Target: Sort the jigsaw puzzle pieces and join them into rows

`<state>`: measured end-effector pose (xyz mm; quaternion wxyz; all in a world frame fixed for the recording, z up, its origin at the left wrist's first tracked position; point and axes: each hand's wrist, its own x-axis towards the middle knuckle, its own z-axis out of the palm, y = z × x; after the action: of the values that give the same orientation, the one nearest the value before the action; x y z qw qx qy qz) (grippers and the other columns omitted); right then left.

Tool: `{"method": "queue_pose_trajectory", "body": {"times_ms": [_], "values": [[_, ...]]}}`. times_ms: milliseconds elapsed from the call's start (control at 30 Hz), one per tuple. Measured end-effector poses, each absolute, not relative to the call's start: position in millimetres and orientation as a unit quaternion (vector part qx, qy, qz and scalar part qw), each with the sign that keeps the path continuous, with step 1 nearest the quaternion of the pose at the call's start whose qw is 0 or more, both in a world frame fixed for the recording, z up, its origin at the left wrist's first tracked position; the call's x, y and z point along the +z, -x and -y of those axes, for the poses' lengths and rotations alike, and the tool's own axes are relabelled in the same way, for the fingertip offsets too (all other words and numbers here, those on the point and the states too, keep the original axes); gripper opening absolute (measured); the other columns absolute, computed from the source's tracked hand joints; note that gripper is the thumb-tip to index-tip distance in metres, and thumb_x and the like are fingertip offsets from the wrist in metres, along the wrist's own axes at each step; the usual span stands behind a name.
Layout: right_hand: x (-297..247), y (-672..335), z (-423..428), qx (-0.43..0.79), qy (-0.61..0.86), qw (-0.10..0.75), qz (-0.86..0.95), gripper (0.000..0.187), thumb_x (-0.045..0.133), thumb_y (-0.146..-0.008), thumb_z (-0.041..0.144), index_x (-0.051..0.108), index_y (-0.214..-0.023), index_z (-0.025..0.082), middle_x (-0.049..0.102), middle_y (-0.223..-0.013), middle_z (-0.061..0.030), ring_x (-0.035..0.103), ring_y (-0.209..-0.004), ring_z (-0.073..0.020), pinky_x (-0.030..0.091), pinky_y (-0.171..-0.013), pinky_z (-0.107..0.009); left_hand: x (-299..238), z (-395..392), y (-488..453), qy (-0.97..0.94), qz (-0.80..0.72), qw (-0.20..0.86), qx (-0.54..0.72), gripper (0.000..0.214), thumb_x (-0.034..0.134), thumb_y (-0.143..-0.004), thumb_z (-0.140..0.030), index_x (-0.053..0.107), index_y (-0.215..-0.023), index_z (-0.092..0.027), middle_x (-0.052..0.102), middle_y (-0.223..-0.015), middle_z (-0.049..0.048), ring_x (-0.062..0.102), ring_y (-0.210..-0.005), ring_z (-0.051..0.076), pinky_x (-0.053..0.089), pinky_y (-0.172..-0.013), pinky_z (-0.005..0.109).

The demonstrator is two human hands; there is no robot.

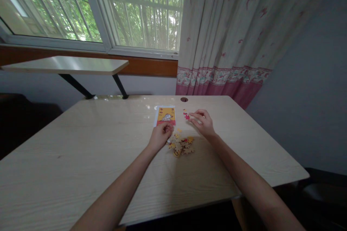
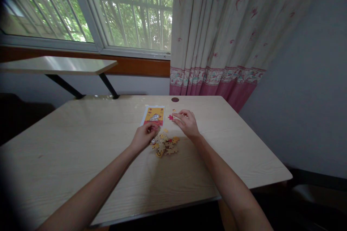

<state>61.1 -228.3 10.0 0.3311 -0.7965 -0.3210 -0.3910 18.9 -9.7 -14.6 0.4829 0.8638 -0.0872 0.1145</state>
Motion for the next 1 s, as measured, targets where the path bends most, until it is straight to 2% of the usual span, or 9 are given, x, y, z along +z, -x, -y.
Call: {"method": "queue_pose_trajectory", "body": {"times_ms": [267, 467, 633, 800, 1000], "values": [[10, -73, 238, -0.337, 0.832, 0.318, 0.306, 0.024, 0.059, -0.08, 0.034, 0.065, -0.101, 0.024, 0.054, -0.094, -0.0057, 0.052, -0.088, -0.0165, 0.043, -0.08, -0.033, -15, 9, -20, -0.869, 0.085, 0.471, 0.126, 0.014, 0.049, -0.071, -0.02, 0.06, -0.078, -0.016, 0.06, -0.068, 0.0007, 0.053, -0.06, 0.013, 0.041, -0.056, 0.023], [-5, -107, 252, -0.257, 0.893, 0.302, 0.214, 0.027, 0.061, -0.076, 0.041, 0.067, -0.093, 0.021, 0.056, -0.092, -0.007, 0.053, -0.088, -0.0184, 0.041, -0.082, -0.034, -2, 5, -13, -0.925, 0.105, 0.29, 0.22, 0.016, 0.046, -0.077, -0.02, 0.061, -0.083, -0.017, 0.063, -0.086, 0.0066, 0.053, -0.086, 0.022, 0.042, -0.077, 0.033], [-12, -126, 254, -0.15, 0.942, 0.244, 0.177, 0.028, 0.057, -0.078, 0.044, 0.068, -0.093, 0.023, 0.06, -0.094, -0.0065, 0.053, -0.091, -0.0183, 0.039, -0.082, -0.03, 4, 6, -8, -0.958, 0.071, 0.173, 0.217, 0.023, 0.047, -0.079, -0.024, 0.064, -0.094, -0.019, 0.061, -0.099, 0.0087, 0.052, -0.093, 0.026, 0.04, -0.079, 0.038], [-13, -132, 250, -0.121, 0.961, 0.208, 0.136, 0.027, 0.055, -0.079, 0.042, 0.067, -0.097, 0.026, 0.061, -0.1, -0.0057, 0.053, -0.094, -0.0191, 0.038, -0.081, -0.03, 3, 9, -6, -0.967, 0.053, 0.147, 0.199, 0.026, 0.044, -0.083, -0.028, 0.065, -0.096, -0.019, 0.06, -0.103, 0.0088, 0.051, -0.096, 0.026, 0.039, -0.08, 0.039], [-15, -125, 248, -0.144, 0.958, 0.199, 0.146, 0.028, 0.052, -0.082, 0.037, 0.064, -0.103, 0.024, 0.062, -0.104, -0.0052, 0.051, -0.097, -0.0196, 0.036, -0.083, -0.031, 6, 11, -4, -0.972, 0.047, 0.144, 0.178, 0.026, 0.044, -0.083, -0.029, 0.066, -0.096, -0.02, 0.059, -0.105, 0.0081, 0.05, -0.098, 0.025, 0.038, -0.081, 0.039]]}}
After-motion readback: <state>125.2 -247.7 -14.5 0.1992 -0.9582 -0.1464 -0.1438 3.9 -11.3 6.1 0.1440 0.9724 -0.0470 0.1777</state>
